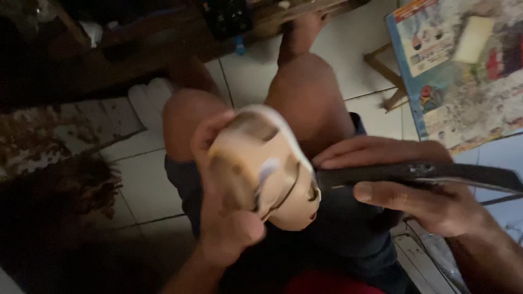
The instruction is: The person sits on the floor and assembles a sandal: they heat a white insole over a gas burner flame, press it onto the shoe upper, and trim the sole edge with a knife, working the sandal on their lap.
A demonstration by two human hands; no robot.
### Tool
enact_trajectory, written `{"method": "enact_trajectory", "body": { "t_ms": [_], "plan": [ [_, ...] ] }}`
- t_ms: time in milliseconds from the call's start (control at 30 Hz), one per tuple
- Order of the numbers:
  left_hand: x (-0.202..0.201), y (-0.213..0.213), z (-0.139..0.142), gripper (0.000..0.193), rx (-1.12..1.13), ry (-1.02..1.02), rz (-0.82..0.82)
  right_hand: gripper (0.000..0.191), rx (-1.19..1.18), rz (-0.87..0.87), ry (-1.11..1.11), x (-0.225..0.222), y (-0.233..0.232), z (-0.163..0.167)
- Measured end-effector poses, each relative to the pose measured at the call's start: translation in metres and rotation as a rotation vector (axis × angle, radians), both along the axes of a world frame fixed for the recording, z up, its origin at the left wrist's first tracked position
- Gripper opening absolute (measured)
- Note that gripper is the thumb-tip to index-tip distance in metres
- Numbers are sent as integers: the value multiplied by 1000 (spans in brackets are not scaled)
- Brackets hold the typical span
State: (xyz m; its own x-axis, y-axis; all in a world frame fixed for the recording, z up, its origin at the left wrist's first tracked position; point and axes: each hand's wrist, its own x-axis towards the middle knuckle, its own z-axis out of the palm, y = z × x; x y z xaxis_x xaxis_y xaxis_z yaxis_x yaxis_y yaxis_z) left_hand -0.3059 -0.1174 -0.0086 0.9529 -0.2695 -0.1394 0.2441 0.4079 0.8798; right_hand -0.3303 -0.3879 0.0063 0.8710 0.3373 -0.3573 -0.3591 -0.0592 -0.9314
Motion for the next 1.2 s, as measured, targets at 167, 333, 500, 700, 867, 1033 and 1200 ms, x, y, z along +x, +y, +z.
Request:
{"method": "enact_trajectory", "body": {
  "t_ms": [167, 333, 500, 700, 867, 1033, 1200],
  "plan": [
    [-12, 0, 4, 87, -389, 355, 75, 40, 146, -72, 118, -24, 13, 3],
    [-13, 1, -8, 74, -227, 332, 80, 35, 25, -168, 149, -30, 29, 5],
    [-2, 8, -5, 72, -111, 276, -14, 31, -117, -102, 108, -20, 32, 5],
    [12, 14, -1, 68, 4, 220, -132, 30, 122, -158, 214, 4, 38, 8],
    [12, 16, -1, 65, 18, 296, -197, 31, -142, 233, -14, 27, 27, 9],
    [15, 19, -3, 65, 52, 223, -213, 29, -163, 77, -25, 25, 37, 11],
    [17, 21, -3, 59, 45, 155, -236, 27, -161, 22, -90, 33, 50, 19]
  ]
}}
